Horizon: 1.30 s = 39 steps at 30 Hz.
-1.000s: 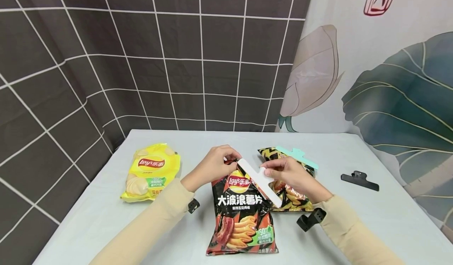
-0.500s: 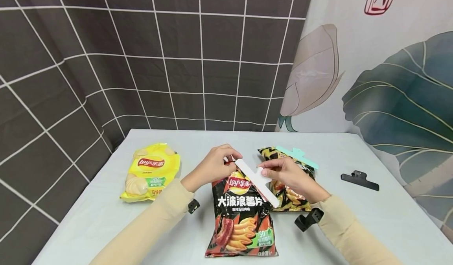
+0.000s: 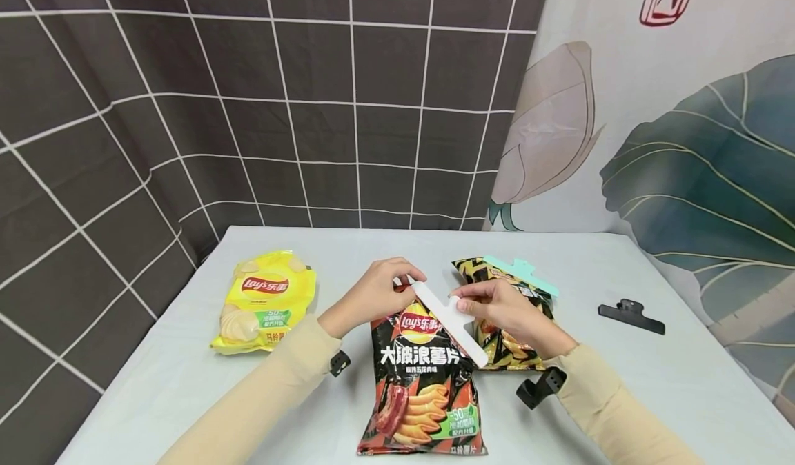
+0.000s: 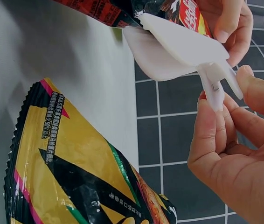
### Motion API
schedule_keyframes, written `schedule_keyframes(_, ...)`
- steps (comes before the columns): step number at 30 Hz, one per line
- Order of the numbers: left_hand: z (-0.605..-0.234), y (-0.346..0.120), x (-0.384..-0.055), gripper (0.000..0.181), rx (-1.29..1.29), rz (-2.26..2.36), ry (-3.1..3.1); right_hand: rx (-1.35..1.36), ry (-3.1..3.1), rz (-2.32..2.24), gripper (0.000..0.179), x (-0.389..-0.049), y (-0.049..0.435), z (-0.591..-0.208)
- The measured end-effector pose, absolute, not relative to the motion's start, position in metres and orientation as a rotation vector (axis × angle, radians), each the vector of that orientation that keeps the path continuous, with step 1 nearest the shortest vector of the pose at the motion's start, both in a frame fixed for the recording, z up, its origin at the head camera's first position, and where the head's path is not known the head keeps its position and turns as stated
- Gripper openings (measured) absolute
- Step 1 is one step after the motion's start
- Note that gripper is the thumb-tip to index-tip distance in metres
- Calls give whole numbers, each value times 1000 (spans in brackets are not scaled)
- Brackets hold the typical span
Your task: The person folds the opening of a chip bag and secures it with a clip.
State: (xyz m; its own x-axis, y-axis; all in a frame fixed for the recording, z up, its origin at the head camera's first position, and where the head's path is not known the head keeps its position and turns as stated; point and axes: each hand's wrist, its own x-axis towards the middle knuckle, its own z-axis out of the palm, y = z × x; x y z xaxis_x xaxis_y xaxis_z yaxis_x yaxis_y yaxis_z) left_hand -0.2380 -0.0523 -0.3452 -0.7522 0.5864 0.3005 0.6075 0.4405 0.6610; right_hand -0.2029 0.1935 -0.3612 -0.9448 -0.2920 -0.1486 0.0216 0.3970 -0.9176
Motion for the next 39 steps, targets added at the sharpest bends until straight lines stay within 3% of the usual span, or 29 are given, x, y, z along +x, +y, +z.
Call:
schedule_keyframes(20, -351, -56, -234, 29, -1053, -1251, -2689, -345, 2198, -1622, 51, -198, 196, -367)
schedule_keyframes(31, -362, -69, -231, 36, -890, -1352, -2715, -304, 1994, -1737, 51, -189, 194, -367)
schedule_keyframes(39, -373, -77, -222, 51, -669, -1486, -2729, -286, 1948, -1760, 53, -184, 195, -369)
